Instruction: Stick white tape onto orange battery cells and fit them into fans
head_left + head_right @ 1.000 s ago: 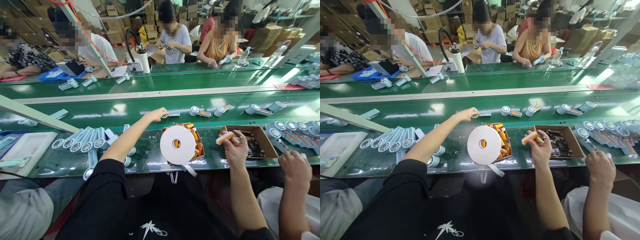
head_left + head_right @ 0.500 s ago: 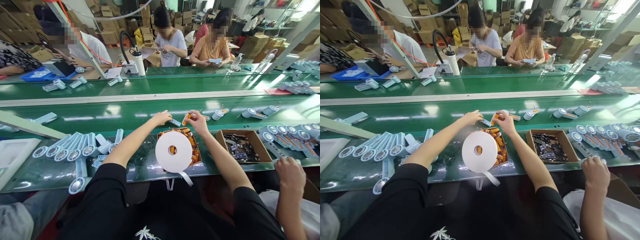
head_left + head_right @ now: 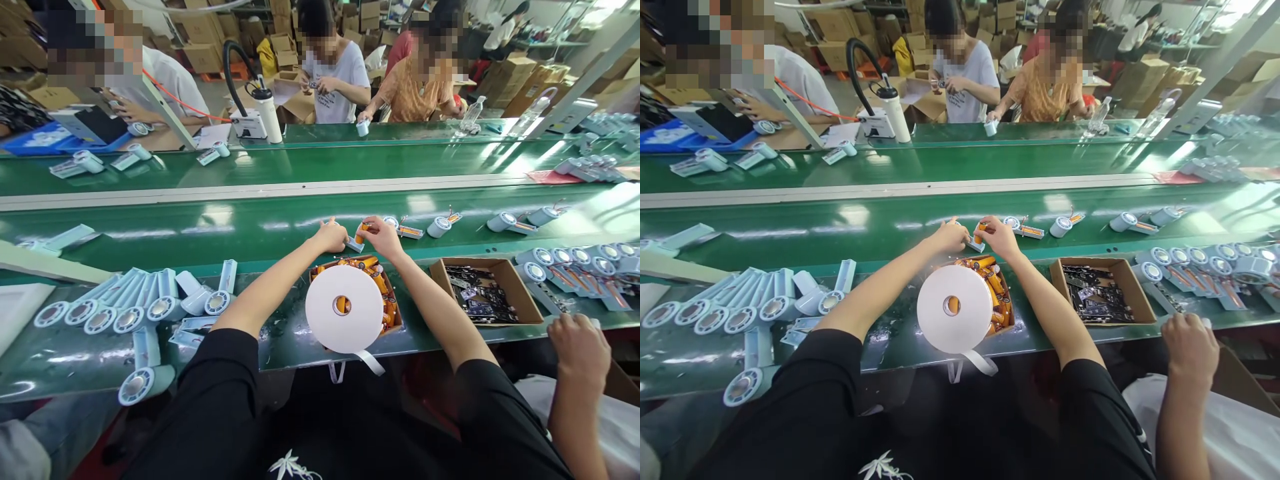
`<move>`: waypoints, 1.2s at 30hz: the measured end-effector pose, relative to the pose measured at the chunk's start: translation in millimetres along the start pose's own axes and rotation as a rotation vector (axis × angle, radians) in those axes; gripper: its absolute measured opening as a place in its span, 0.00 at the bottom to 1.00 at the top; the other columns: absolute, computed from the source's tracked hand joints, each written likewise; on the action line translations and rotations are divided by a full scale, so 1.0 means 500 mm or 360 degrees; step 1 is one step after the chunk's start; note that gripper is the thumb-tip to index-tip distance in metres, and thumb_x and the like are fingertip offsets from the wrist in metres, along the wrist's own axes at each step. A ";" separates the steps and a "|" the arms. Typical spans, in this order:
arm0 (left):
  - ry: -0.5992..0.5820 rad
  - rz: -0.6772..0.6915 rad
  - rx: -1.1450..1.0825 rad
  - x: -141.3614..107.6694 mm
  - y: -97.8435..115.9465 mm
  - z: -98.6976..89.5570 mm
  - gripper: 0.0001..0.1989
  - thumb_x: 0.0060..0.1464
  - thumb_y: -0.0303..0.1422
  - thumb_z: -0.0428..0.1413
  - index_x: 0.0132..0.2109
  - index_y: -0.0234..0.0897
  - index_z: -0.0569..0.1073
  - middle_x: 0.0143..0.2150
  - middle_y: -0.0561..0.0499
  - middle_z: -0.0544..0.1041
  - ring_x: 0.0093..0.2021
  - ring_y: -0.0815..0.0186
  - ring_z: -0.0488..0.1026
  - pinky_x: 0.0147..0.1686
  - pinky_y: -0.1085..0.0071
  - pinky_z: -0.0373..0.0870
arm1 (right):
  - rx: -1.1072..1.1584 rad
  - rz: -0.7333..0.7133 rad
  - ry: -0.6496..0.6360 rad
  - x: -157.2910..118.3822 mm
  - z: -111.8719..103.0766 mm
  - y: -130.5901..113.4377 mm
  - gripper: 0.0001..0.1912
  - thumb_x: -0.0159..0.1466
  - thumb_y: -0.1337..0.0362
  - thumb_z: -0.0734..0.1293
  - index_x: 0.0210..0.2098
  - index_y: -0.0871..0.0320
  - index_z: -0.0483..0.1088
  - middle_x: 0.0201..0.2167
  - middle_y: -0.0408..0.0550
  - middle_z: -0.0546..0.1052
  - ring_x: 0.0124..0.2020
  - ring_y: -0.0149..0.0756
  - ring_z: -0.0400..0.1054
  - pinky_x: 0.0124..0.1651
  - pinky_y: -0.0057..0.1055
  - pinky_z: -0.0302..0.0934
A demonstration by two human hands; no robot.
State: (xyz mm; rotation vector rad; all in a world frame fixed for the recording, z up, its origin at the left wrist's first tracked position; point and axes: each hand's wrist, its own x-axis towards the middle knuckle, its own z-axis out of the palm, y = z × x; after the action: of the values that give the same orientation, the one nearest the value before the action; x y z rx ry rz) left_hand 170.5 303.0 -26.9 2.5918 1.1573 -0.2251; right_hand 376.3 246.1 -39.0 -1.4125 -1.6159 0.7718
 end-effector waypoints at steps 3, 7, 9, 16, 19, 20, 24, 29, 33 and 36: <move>-0.0013 -0.0015 -0.0085 0.022 0.000 -0.011 0.15 0.56 0.32 0.61 0.48 0.48 0.86 0.53 0.46 0.83 0.68 0.42 0.66 0.70 0.39 0.56 | -0.0221 -0.0024 -0.0049 0.002 -0.002 0.004 0.19 0.65 0.51 0.70 0.51 0.55 0.73 0.38 0.47 0.85 0.41 0.41 0.80 0.49 0.36 0.73; 0.0019 0.0022 -0.0215 0.035 -0.022 -0.027 0.11 0.60 0.37 0.61 0.48 0.46 0.85 0.49 0.50 0.85 0.54 0.56 0.78 0.61 0.65 0.68 | -0.0557 -0.0077 -0.0186 0.003 -0.003 0.002 0.18 0.69 0.53 0.68 0.54 0.55 0.73 0.39 0.49 0.84 0.42 0.42 0.80 0.49 0.35 0.70; 0.0085 -0.0007 -0.0282 0.039 -0.030 -0.029 0.14 0.64 0.38 0.57 0.52 0.46 0.83 0.51 0.50 0.85 0.52 0.59 0.79 0.54 0.69 0.70 | -0.0734 -0.0104 -0.0277 0.003 -0.005 -0.003 0.18 0.71 0.54 0.67 0.56 0.55 0.73 0.42 0.51 0.84 0.45 0.45 0.79 0.51 0.35 0.68; 0.0296 -0.0184 -0.0445 0.067 -0.015 -0.010 0.14 0.65 0.34 0.55 0.54 0.41 0.79 0.53 0.47 0.83 0.54 0.56 0.78 0.53 0.67 0.70 | -0.1329 -0.0120 -0.0711 0.016 -0.001 -0.025 0.19 0.74 0.55 0.66 0.60 0.53 0.72 0.48 0.56 0.83 0.49 0.52 0.78 0.52 0.38 0.66; 0.0364 -0.0244 -0.0525 0.073 -0.009 -0.002 0.13 0.67 0.32 0.53 0.53 0.41 0.78 0.54 0.45 0.83 0.55 0.56 0.78 0.54 0.66 0.70 | -0.1494 -0.0093 -0.0825 0.024 0.008 -0.032 0.21 0.73 0.52 0.66 0.63 0.50 0.72 0.49 0.57 0.83 0.50 0.53 0.78 0.52 0.39 0.67; 0.0377 -0.0254 -0.0555 0.073 -0.009 0.000 0.12 0.67 0.32 0.53 0.52 0.41 0.78 0.54 0.45 0.84 0.55 0.56 0.78 0.54 0.66 0.70 | -0.1533 -0.0084 -0.0856 0.026 0.011 -0.034 0.22 0.73 0.51 0.65 0.63 0.49 0.72 0.50 0.57 0.83 0.50 0.53 0.78 0.51 0.40 0.68; 0.0394 -0.0248 -0.0702 0.071 -0.005 0.006 0.09 0.67 0.30 0.54 0.50 0.41 0.77 0.53 0.47 0.84 0.54 0.59 0.79 0.54 0.66 0.71 | -0.1649 -0.0042 -0.0943 0.030 0.023 -0.043 0.22 0.73 0.52 0.64 0.64 0.47 0.72 0.52 0.58 0.82 0.51 0.54 0.78 0.50 0.42 0.70; 0.0438 -0.0142 -0.0917 0.053 0.009 -0.021 0.12 0.65 0.27 0.55 0.54 0.36 0.74 0.54 0.42 0.83 0.53 0.63 0.80 0.54 0.68 0.73 | -0.1688 -0.0063 -0.0998 0.034 0.012 -0.058 0.21 0.73 0.55 0.62 0.62 0.49 0.75 0.54 0.58 0.81 0.54 0.52 0.77 0.54 0.43 0.70; 0.0746 -0.0151 -0.0970 -0.066 0.019 -0.035 0.16 0.67 0.34 0.54 0.59 0.35 0.72 0.62 0.39 0.77 0.62 0.60 0.74 0.62 0.63 0.70 | -0.1632 -0.0140 -0.1012 0.037 -0.002 -0.066 0.20 0.73 0.56 0.62 0.60 0.52 0.77 0.61 0.58 0.76 0.60 0.50 0.72 0.59 0.41 0.68; 0.1042 0.0054 -0.0926 -0.238 0.047 -0.008 0.16 0.68 0.45 0.54 0.50 0.39 0.77 0.53 0.43 0.82 0.56 0.58 0.77 0.62 0.58 0.71 | -0.1571 -0.0120 -0.0970 0.033 0.004 -0.065 0.18 0.75 0.58 0.62 0.56 0.56 0.78 0.61 0.57 0.76 0.58 0.46 0.73 0.59 0.42 0.68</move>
State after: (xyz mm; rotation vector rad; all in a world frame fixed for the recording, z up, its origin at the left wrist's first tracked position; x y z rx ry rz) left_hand 109.2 206.0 12.6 2.1816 1.1317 0.8941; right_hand 358.9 256.8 -8.5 -1.8436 -2.7368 0.3460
